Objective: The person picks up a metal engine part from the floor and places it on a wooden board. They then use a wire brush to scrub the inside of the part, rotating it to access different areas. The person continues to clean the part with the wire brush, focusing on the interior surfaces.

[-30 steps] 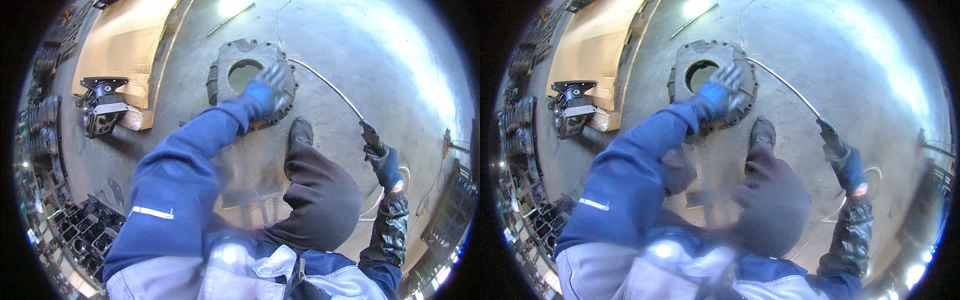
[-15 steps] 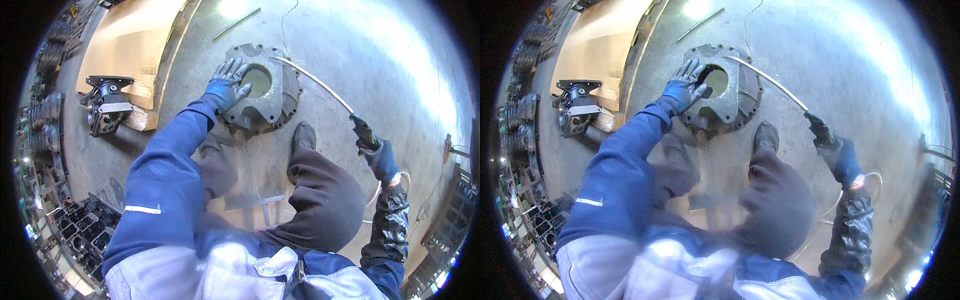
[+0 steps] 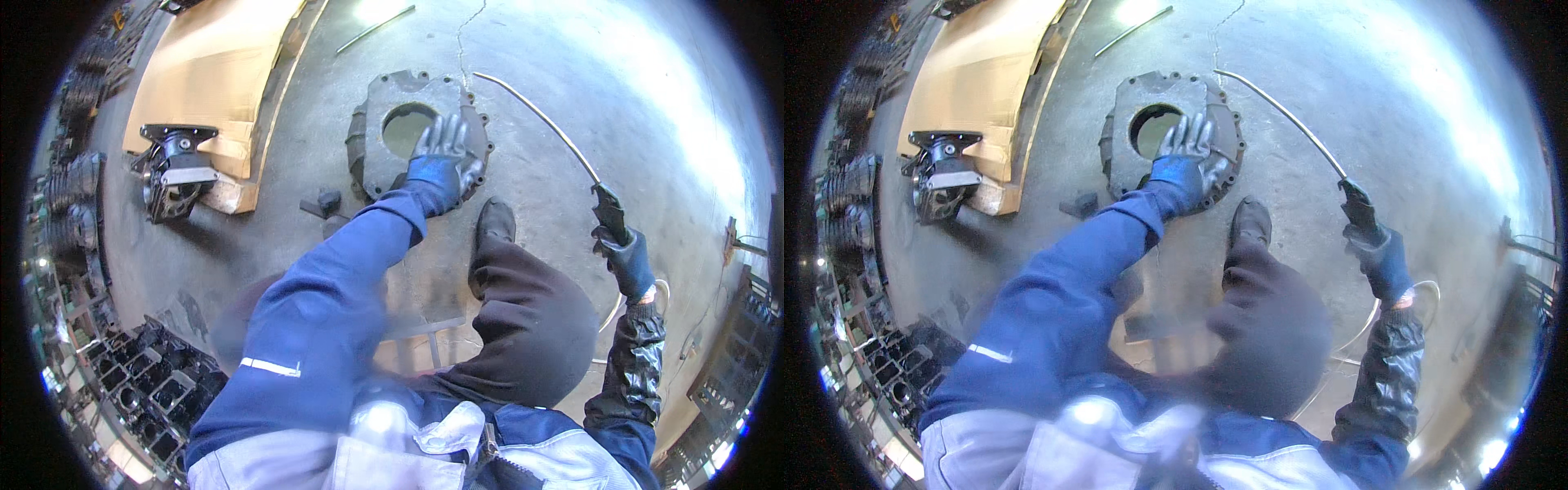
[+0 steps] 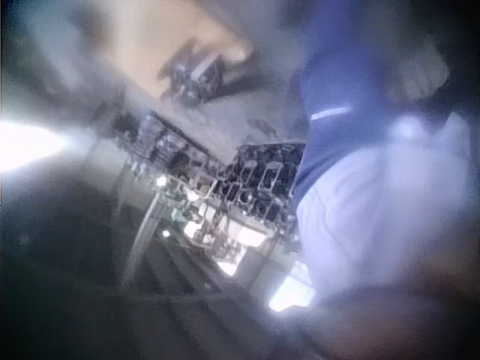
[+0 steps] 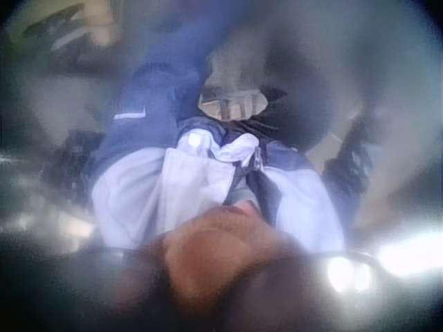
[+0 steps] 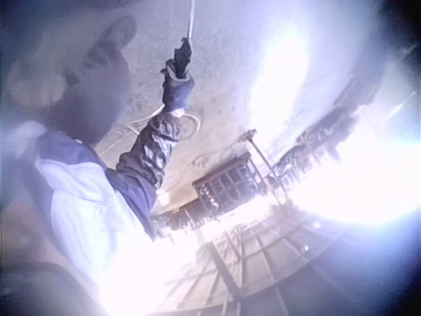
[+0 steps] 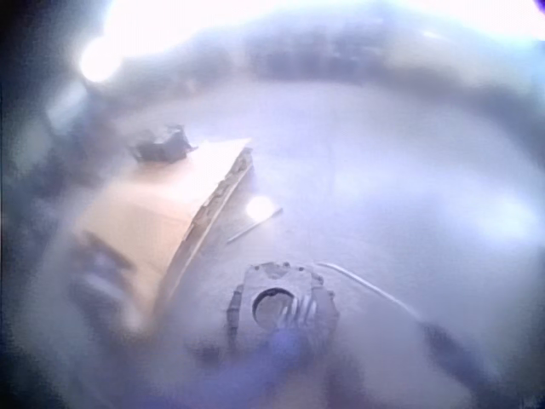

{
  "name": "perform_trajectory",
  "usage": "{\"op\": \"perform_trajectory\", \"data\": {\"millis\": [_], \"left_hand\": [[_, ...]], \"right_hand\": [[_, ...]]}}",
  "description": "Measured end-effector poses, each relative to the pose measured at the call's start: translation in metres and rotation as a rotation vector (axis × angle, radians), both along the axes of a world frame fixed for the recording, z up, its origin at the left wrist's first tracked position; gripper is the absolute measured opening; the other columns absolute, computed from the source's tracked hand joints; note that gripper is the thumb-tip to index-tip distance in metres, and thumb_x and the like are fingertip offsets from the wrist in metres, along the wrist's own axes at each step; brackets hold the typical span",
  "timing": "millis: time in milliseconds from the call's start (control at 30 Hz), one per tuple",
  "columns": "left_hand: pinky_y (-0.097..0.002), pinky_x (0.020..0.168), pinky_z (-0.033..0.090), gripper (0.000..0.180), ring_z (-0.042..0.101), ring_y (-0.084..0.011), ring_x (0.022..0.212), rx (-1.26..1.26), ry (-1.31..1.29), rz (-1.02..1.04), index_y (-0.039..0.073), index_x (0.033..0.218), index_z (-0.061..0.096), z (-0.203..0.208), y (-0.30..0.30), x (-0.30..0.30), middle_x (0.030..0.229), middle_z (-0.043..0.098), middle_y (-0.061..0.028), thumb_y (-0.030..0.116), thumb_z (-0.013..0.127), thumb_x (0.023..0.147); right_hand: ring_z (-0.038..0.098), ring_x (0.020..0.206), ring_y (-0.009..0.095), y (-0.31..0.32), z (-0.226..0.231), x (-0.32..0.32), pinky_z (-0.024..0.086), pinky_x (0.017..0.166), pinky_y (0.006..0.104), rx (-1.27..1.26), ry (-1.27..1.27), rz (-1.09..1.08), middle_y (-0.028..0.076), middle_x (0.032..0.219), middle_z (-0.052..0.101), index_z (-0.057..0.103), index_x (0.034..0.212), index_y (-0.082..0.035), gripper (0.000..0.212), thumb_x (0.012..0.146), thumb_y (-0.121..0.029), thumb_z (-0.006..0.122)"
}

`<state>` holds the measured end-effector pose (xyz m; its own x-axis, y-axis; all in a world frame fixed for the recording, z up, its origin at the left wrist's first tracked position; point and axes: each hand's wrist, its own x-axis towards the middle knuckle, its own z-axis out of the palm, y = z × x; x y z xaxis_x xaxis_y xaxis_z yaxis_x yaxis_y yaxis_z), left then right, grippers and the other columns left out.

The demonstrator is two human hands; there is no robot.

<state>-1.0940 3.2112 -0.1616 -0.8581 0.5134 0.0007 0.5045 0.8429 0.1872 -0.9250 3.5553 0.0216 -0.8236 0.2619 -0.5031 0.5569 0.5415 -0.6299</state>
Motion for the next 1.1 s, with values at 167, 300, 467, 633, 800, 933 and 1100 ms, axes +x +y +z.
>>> {"op": "perform_trajectory", "data": {"millis": [167, 300, 467, 633, 800, 933, 1100], "left_hand": [[-0.0498, 0.130, 0.023, 0.080, 0.032, -0.0356, 0.159, -0.014, -0.069, -0.252, 0.008, 0.162, 0.041, 0.024, -0.101, -0.025, 0.171, 0.035, -0.0171, 0.059, 0.055, 0.102], [-0.0482, 0.131, 0.023, 0.082, 0.030, -0.0355, 0.160, -0.068, 0.000, -0.080, 0.003, 0.162, 0.040, 0.004, -0.139, -0.056, 0.171, 0.035, -0.0207, 0.058, 0.054, 0.103], [-0.0517, 0.132, 0.016, 0.081, 0.024, -0.0381, 0.162, -0.085, -0.048, 0.257, 0.002, 0.165, 0.035, 0.000, -0.132, -0.058, 0.174, 0.027, -0.0230, 0.056, 0.045, 0.106], [-0.0549, 0.129, 0.023, 0.069, 0.028, -0.0400, 0.160, -0.340, -0.181, -0.100, 0.011, 0.161, 0.045, 0.044, -0.152, -0.067, 0.173, 0.032, -0.0194, 0.049, 0.050, 0.104], [-0.0537, 0.115, 0.042, 0.049, 0.054, -0.0379, 0.139, -0.259, -0.083, 0.076, 0.009, 0.136, 0.066, 0.092, -0.233, -0.107, 0.149, 0.058, -0.0185, 0.042, 0.058, 0.100], [-0.0530, 0.092, 0.055, 0.038, 0.071, -0.0383, 0.109, -0.082, -0.035, 0.302, 0.010, 0.116, 0.073, 0.107, -0.318, -0.082, 0.115, 0.074, -0.0209, 0.041, 0.058, 0.100], [-0.0526, 0.078, 0.059, 0.036, 0.075, -0.0397, 0.085, -0.096, -0.088, 0.675, 0.010, 0.095, 0.077, 0.081, -0.366, 0.020, 0.089, 0.076, -0.0207, 0.043, 0.062, 0.099]], "right_hand": [[0.055, 0.059, 0.007, 0.007, -0.007, 0.008, 0.042, 0.053, 0.0269, -0.021, -0.023, 0.011, 0.000, 0.078, 0.070, 0.079, 0.103, -0.001, 0.018, 0.094, -0.017, 0.074], [0.058, 0.064, 0.009, 0.010, -0.026, 0.023, 0.047, 0.058, 0.0285, 0.099, -0.041, 0.133, 0.001, 0.077, 0.071, 0.079, 0.105, -0.001, 0.023, 0.096, -0.021, 0.073], [0.064, 0.072, 0.010, 0.001, -0.034, 0.054, 0.054, 0.065, 0.0315, -0.048, -0.007, 0.071, 0.004, 0.083, 0.073, 0.077, 0.110, 0.004, 0.023, 0.093, -0.011, 0.072], [0.056, 0.052, 0.010, 0.022, -0.069, 0.082, 0.043, 0.048, 0.0268, -0.201, 0.151, -0.367, 0.004, 0.078, 0.073, 0.078, 0.105, -0.004, 0.028, 0.100, -0.031, 0.073], [0.055, 0.051, 0.013, 0.063, -0.178, 0.087, 0.043, 0.049, 0.0317, -0.026, 0.059, -0.463, 0.003, 0.082, 0.068, 0.072, 0.105, -0.003, 0.033, 0.101, -0.036, 0.073], [0.073, 0.096, 0.029, 0.083, -0.262, 0.079, 0.055, 0.084, 0.0473, 0.595, -0.114, 0.039, 0.016, 0.105, 0.076, 0.071, 0.122, 0.003, 0.044, 0.101, -0.036, 0.070], [0.070, 0.086, 0.026, 0.103, -0.307, 0.057, 0.053, 0.077, 0.0465, 0.544, -0.068, -0.006, 0.013, 0.095, 0.074, 0.072, 0.114, 0.002, 0.040, 0.100, -0.036, 0.070]]}}
